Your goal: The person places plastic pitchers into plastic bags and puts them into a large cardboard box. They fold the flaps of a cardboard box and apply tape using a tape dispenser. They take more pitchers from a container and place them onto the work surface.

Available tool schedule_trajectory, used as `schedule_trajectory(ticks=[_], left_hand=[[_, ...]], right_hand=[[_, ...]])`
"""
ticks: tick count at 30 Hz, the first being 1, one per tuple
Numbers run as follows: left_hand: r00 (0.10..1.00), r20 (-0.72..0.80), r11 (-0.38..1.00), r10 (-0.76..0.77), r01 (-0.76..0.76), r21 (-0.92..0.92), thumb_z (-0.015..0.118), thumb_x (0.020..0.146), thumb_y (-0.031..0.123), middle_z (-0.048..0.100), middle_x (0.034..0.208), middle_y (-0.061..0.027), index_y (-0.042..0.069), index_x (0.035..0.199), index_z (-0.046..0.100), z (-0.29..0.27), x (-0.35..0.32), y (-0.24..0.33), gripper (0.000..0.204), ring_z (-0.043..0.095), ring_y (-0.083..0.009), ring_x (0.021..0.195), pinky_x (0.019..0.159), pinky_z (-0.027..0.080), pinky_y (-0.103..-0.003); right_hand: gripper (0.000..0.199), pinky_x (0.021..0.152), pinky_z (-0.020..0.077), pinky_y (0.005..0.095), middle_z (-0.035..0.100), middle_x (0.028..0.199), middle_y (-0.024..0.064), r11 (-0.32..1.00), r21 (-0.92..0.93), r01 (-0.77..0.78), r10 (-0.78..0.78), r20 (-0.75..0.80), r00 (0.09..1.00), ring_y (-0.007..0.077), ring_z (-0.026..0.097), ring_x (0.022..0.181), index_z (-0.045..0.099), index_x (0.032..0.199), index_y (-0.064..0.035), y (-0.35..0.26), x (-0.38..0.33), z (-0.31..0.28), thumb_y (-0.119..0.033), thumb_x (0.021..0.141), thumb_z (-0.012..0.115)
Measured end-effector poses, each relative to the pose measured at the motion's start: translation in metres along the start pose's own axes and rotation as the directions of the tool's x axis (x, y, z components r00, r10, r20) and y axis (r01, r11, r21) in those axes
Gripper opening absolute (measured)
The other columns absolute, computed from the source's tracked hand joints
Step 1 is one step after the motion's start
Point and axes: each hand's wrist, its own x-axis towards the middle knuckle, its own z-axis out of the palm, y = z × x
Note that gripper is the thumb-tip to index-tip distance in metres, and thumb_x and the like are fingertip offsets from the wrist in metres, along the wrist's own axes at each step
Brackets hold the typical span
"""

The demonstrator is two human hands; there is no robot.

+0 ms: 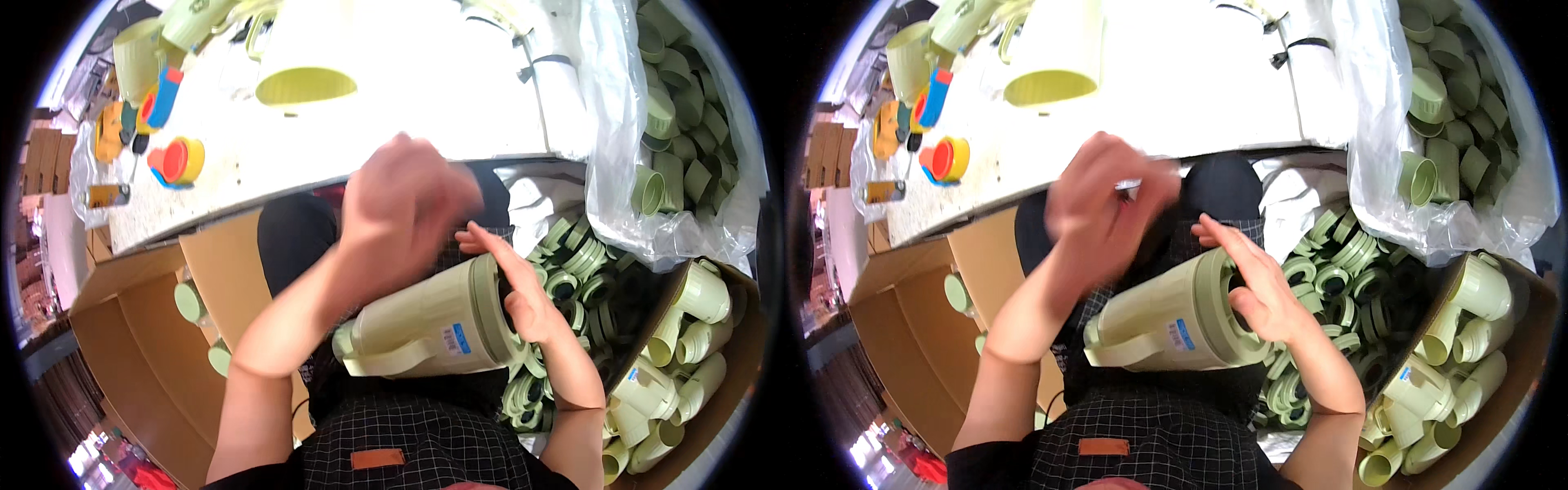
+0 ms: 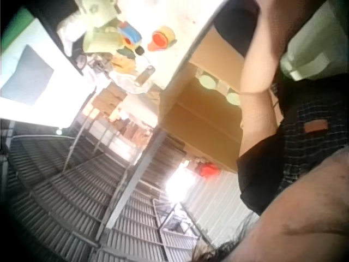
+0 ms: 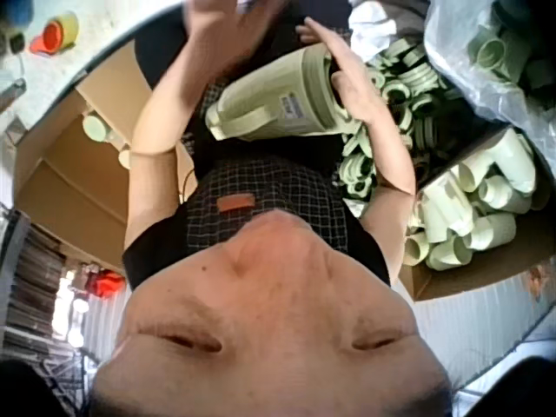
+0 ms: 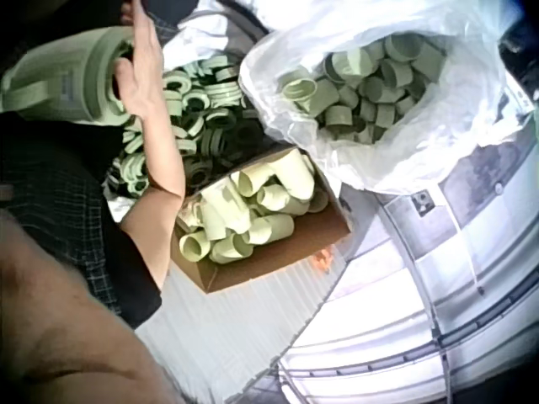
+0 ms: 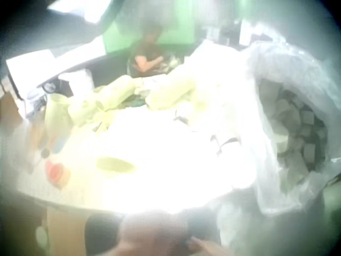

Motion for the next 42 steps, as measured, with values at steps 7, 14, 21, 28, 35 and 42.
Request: schedule_trajectory(ticks=[7,14,21,28,35,42], left_hand=[[0.830,0.002,0.828,-0.558,0.557,0.061,0.070,0.083,0.012,0.059,0.085,-0.0143,0.002,0.083,0.063,0.059,0.013,-0.145,0.011,0.059,-0.0349,0.084,0.078,0.046,-0.043],[0.854,0.004,0.845,-0.520,0.514,0.148,0.060,0.092,0.014,0.065,0.088,-0.0149,0.001,0.085,0.065,0.056,0.016,-0.141,0.016,0.062,-0.0344,0.084,0.077,0.048,-0.041],[0.780,0.145,0.658,-0.608,0.598,-0.458,0.052,0.102,0.015,0.070,0.082,-0.0064,-0.001,0.086,0.065,0.051,0.020,-0.059,0.026,0.062,-0.0127,0.076,0.074,0.050,-0.028],[0.773,0.128,0.459,-0.622,0.492,-0.739,0.055,0.101,0.016,0.073,0.089,-0.0115,-0.003,0.090,0.068,0.026,-0.001,-0.014,0.025,0.065,-0.0126,0.081,0.079,0.052,-0.029],[0.862,0.238,0.070,-0.448,0.299,-0.952,0.051,0.102,0.020,0.052,0.065,-0.0035,0.007,0.083,0.052,0.003,-0.027,-0.015,0.023,0.056,-0.0124,0.067,0.064,0.050,-0.030],[0.719,0.189,0.542,-0.669,0.646,-0.538,0.061,0.083,-0.006,0.049,0.087,0.0024,0.004,0.106,0.054,0.010,-0.064,-0.028,0.026,0.048,-0.0051,0.076,0.062,0.042,-0.024]], right_hand=[[0.074,0.101,0.0447,0.0373,0.059,0.129,0.0190,0.979,0.204,-0.024,0.029,-0.022,0.999,0.0301,0.059,0.117,0.046,0.141,0.0020,0.005,0.009,-0.009,-0.054,0.094,0.058],[0.048,0.092,0.0485,0.0298,0.066,0.115,0.0105,0.945,0.328,-0.010,0.045,-0.100,0.994,0.0191,0.063,0.105,0.057,0.131,0.0004,0.009,0.029,-0.012,-0.030,0.095,0.065],[0.018,0.069,0.0487,0.0260,0.068,0.088,0.0042,0.963,0.211,-0.167,0.248,-0.458,0.854,0.0103,0.059,0.078,0.066,0.102,0.0020,0.006,0.084,-0.009,-0.006,0.088,0.072],[0.007,0.071,0.0514,0.0242,0.069,0.079,0.0026,0.881,0.445,0.161,0.206,-0.668,0.715,0.0098,0.063,0.073,0.067,0.094,0.0011,0.037,0.060,-0.016,-0.005,0.091,0.068],[0.017,0.077,0.0542,0.0300,0.068,0.093,0.0069,0.943,0.281,0.175,0.103,-0.752,0.651,0.0159,0.066,0.081,0.063,0.103,-0.0016,0.073,0.038,-0.023,-0.009,0.090,0.070],[0.016,0.058,0.0391,0.0224,0.048,0.078,0.0005,0.989,0.128,0.068,0.107,-0.959,0.261,0.0074,0.043,0.063,0.052,0.097,-0.0067,0.073,-0.007,0.038,-0.022,0.102,0.052]])
